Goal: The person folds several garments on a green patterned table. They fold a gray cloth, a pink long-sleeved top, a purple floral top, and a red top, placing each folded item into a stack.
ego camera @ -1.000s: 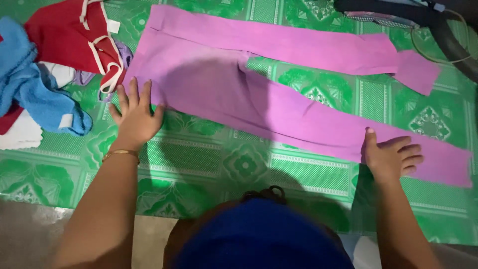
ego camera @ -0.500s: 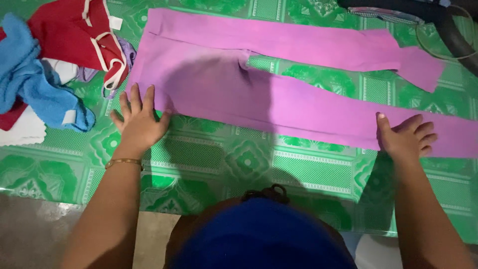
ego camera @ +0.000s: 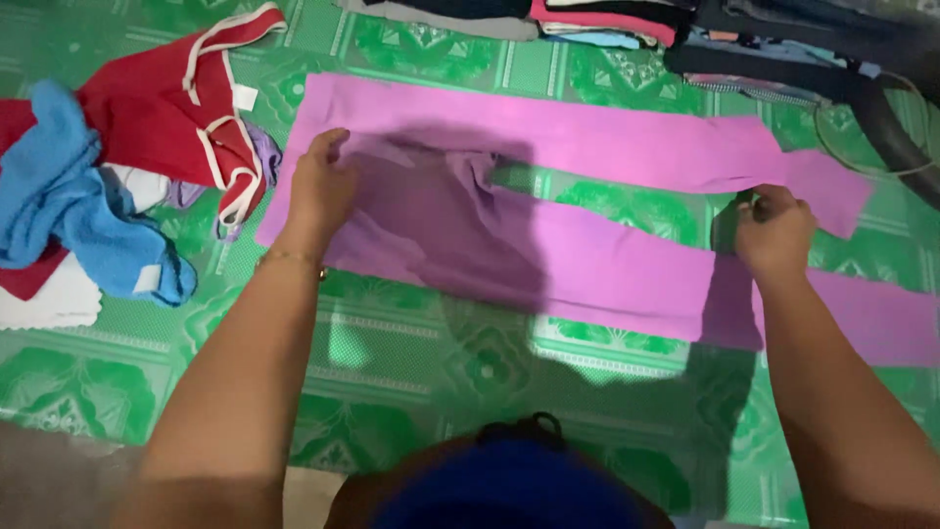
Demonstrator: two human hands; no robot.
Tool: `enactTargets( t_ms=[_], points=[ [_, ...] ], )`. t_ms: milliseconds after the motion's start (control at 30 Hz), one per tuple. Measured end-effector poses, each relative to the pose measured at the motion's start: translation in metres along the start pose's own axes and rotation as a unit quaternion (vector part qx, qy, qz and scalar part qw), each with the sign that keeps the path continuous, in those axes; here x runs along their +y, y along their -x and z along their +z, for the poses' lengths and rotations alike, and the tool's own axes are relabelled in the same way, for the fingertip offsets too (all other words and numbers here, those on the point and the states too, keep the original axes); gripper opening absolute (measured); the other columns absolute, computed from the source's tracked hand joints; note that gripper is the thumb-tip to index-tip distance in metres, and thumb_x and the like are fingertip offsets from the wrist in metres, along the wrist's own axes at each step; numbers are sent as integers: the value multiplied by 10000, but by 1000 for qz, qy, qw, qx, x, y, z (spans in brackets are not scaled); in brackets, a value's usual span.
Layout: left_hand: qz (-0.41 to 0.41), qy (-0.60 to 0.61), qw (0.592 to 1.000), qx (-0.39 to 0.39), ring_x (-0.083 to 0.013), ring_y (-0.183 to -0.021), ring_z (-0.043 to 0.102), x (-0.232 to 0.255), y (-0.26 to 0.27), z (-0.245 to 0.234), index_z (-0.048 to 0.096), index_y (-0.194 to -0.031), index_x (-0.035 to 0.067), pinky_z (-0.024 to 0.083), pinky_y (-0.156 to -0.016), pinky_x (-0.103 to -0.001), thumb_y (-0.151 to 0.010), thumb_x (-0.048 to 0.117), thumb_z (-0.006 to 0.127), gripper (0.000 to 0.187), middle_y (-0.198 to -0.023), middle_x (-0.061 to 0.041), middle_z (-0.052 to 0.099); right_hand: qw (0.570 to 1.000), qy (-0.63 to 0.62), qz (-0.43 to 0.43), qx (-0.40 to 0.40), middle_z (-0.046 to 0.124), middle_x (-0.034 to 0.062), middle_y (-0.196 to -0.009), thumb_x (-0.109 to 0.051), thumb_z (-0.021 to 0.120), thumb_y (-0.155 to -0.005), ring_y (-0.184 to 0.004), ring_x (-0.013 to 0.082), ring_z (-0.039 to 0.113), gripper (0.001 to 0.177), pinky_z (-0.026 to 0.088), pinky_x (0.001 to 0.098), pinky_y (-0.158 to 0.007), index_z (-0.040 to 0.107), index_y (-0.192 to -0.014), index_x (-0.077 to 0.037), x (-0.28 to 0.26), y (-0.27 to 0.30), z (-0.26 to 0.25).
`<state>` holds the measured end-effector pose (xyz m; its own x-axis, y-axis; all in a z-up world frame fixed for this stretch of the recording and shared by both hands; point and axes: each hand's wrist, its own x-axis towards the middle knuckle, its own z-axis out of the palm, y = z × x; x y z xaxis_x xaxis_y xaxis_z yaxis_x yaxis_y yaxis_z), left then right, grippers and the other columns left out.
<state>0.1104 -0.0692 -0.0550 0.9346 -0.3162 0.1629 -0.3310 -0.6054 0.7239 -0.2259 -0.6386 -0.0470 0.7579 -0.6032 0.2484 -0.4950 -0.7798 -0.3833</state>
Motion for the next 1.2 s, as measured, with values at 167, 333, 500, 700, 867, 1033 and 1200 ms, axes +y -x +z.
enactTargets(
  t_ms=[167, 333, 500, 700, 867, 1033, 1200],
  points=[
    [-150, 295, 944, 21, -217, -775, 660, 10, -52, 6, 566, -1389, 30, 547, -663, -333, -917, 34, 634, 477, -996, -147, 689, 994, -40, 90, 44, 742, 171, -971, -211, 729, -1074, -830, 294, 706, 199, 534, 408, -767, 751, -1076, -14, 6, -40, 13],
    [-288, 459, 839, 44, -191, -678, 714, 19, -81, 6, 565, -1299, 37, 605, -576, -312, -876, 24, 570, 423, -904, -64, 709, 868, -272, 416, 3, 712, 104, -835, -321, 705, -1062, -648, 213, 620, 319, 463, 402, -565, 694, -950, -22, -35, -63, -6],
    [-269, 504, 814, 104, -176, -680, 591, -33, -95, 43, 650, -1095, -60, 470, -579, -334, -982, 75, 694, 181, -922, -99, 616, 739, -436, 513, 14, 684, 57, -796, -74, 697, -909, -682, 177, 631, 31, 477, 347, -642, 707, -896, -48, -44, -75, -19],
    [-317, 710, 608, 162, -218, -832, 718, -23, -90, 42, 659, -1071, -21, 571, -711, -332, -926, 89, 617, 186, -998, -118, 722, 448, -720, 520, 100, 469, 48, -819, -53, 700, -969, -736, 158, 456, 184, 502, 405, -794, 541, -880, -80, 107, -87, 49],
    [-336, 718, 589, 154, -281, -857, 674, -61, -120, 66, 633, -1041, -38, 546, -741, -380, -917, -26, 649, 126, -999, -155, 685, 336, -749, 556, 130, 564, 86, -872, -69, 600, -941, -787, 212, 560, 83, 475, 396, -727, 536, -985, -38, 2, -70, -7],
    [-350, 733, 579, 70, -254, -740, 553, 23, -102, 2, 556, -1041, 36, 504, -689, -396, -907, -52, 602, 166, -893, -99, 558, 330, -802, 494, 58, 642, 111, -898, -185, 597, -929, -789, 222, 617, 192, 508, 394, -695, 593, -1044, -32, 43, -73, 7],
    [-255, 698, 668, 48, -174, -698, 486, 43, -76, -48, 394, -1530, 285, 444, -653, -343, -849, -112, 539, 802, -872, -42, 511, 416, -857, 303, 21, 637, 151, -1213, -160, 494, -1081, -1192, 302, 663, 191, 521, 482, -1114, 599, -1170, -27, 22, -59, -35]
  ],
)
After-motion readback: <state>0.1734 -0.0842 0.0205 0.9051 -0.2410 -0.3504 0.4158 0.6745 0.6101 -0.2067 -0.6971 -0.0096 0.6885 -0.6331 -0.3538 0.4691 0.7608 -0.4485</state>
